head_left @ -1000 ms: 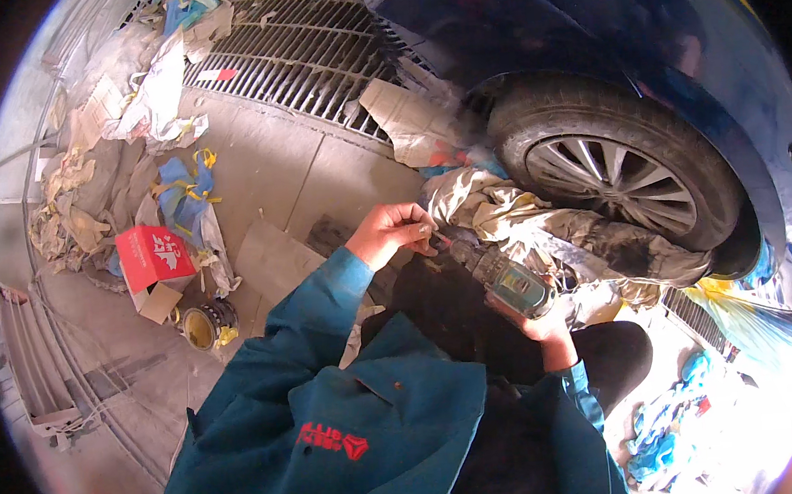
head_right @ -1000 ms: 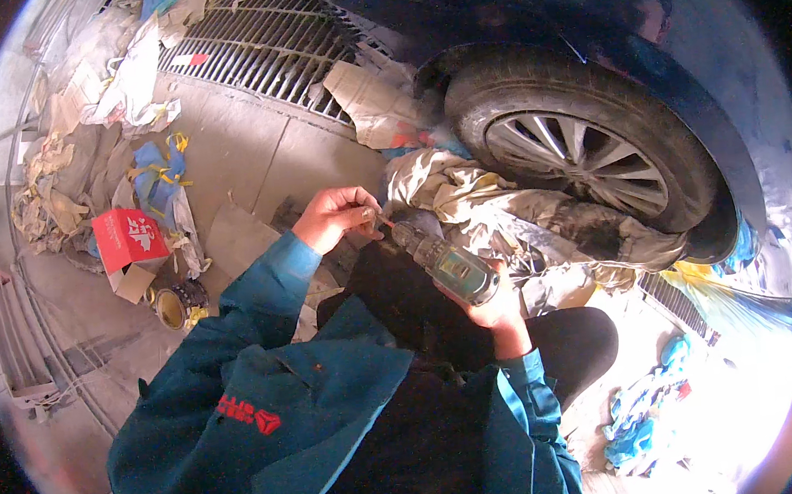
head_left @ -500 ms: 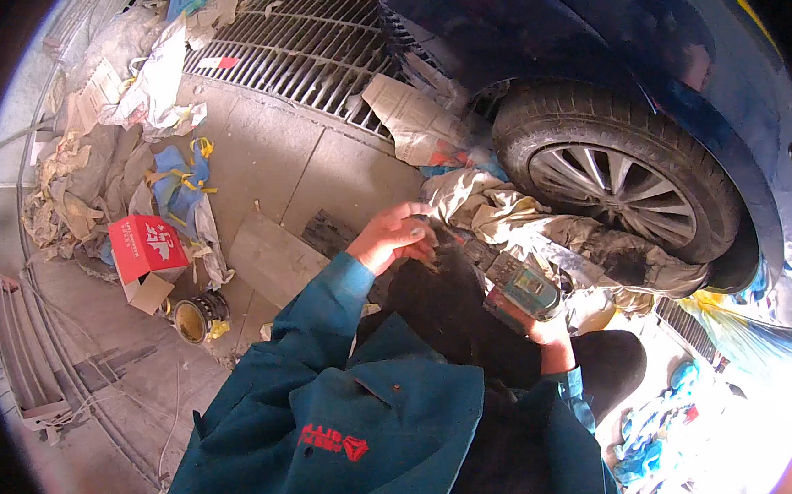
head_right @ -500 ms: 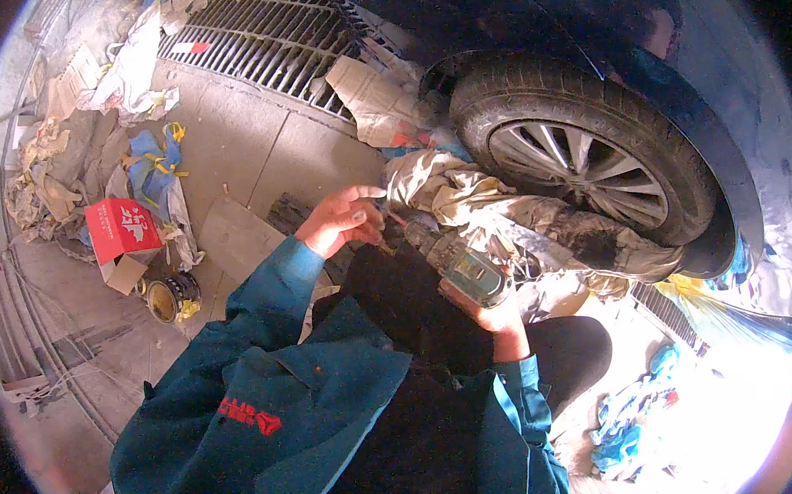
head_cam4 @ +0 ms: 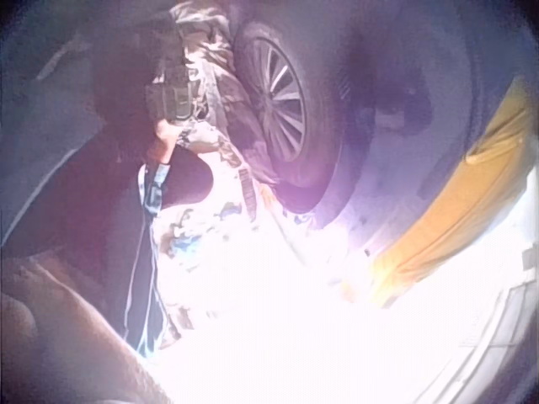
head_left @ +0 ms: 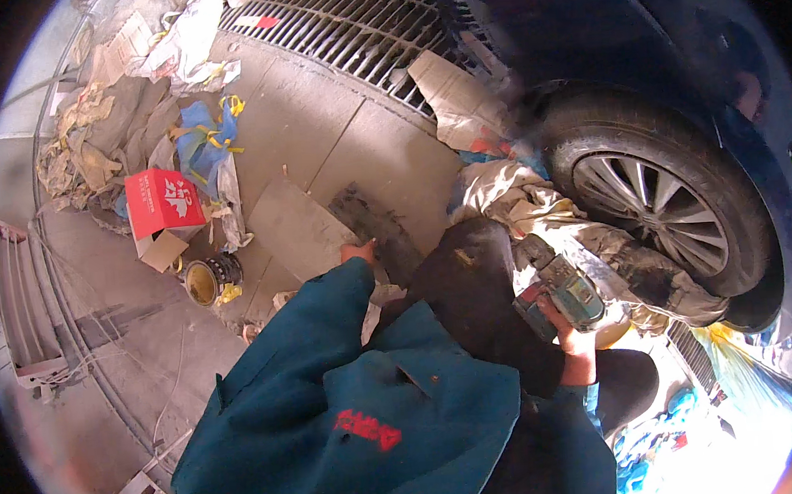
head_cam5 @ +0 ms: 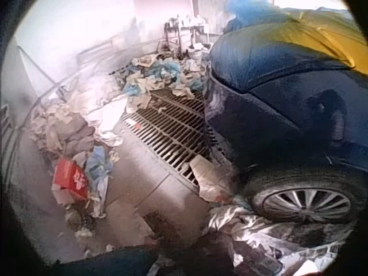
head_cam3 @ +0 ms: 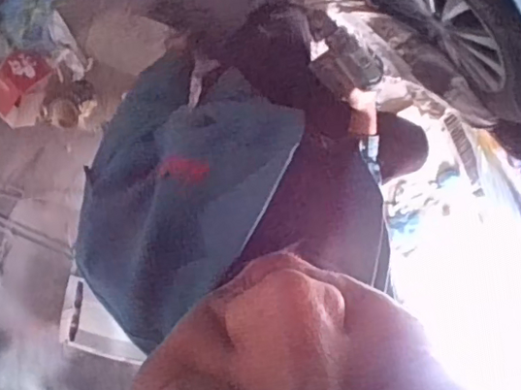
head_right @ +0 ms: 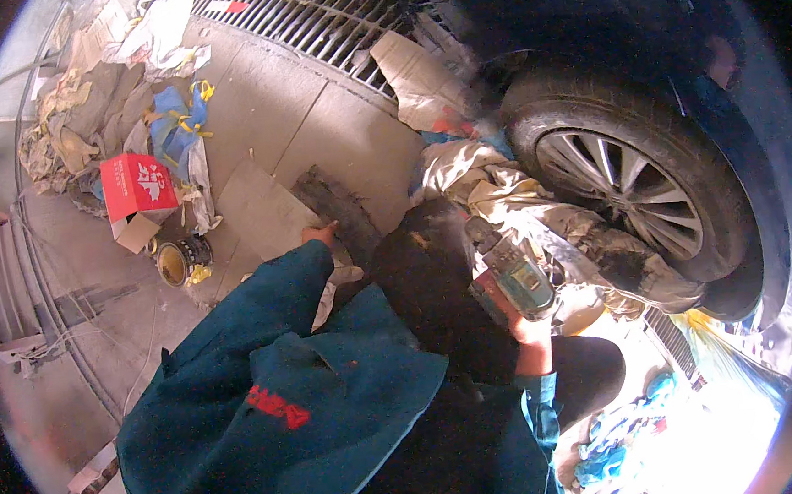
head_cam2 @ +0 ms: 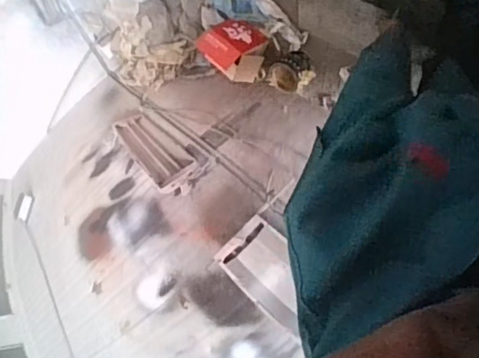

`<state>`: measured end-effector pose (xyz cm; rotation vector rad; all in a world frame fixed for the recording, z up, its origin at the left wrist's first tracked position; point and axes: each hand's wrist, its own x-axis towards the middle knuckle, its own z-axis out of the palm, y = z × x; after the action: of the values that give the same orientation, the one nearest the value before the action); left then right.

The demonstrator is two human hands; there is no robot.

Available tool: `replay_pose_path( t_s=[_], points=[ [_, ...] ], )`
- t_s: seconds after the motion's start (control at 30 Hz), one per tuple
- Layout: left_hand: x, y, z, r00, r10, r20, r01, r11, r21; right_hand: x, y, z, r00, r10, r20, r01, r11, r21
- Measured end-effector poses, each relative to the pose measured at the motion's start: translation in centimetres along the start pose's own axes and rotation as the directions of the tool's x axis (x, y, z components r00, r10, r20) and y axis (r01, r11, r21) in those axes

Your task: The person kneels beside a yellow and blue car and uses a cordless drill to drive screws into the rear bumper near the wheel arch. They repeatedly insert screws, tighten them with the drill, and adjust the bumper edge by hand.

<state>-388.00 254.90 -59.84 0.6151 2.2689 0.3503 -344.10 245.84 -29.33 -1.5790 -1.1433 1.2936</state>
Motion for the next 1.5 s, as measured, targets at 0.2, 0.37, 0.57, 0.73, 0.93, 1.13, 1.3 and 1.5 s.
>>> replay_pose_path(
  t_s=[0.2,0.37,0.57,0.73,0.93,1.13,1.3,1.5],
  points=[
    [-0.9,2.1,-0.3,0.995,0.086,0.056,-0.081,0.992,-0.094,-0.5,0.0,0.4,0.993,0.053,-0.110,-0.042,0.994,0.102],
    [0.6,1.3,0.8,0.995,0.042,0.096,-0.030,0.992,-0.121,-0.9,0.2,0.0,0.983,0.150,-0.105,-0.143,0.987,0.069],
    [2.9,0.3,2.5,0.997,0.014,0.073,-0.007,0.996,-0.085,-0.7,0.9,0.0,0.996,0.008,-0.092,-0.002,0.998,0.067],
    [2.4,1.5,2.9,0.995,-0.091,-0.049,0.093,0.995,0.041,-0.7,0.8,-0.1,0.996,0.009,-0.090,-0.004,0.998,0.062],
    [2.2,2.5,2.2,1.000,-0.015,0.006,0.016,0.991,-0.131,-0.5,0.0,-0.2,0.994,0.046,-0.098,-0.037,0.995,0.096],
    [1.8,2.6,0.3,0.945,0.301,0.125,-0.182,0.807,-0.562,-0.4,-0.5,0.0,0.999,0.026,-0.046,-0.019,0.991,0.133],
    [-4.4,8.7,-5.2,0.672,0.730,-0.123,-0.740,0.655,-0.153,-0.8,-0.7,0.0,0.999,-0.029,-0.044,0.034,0.992,0.118],
    [-16.6,20.7,-10.1,0.224,0.955,-0.195,-0.973,0.229,0.002,-2.2,-0.9,-0.1,0.986,-0.034,-0.161,0.049,0.995,0.090]
  ],
)
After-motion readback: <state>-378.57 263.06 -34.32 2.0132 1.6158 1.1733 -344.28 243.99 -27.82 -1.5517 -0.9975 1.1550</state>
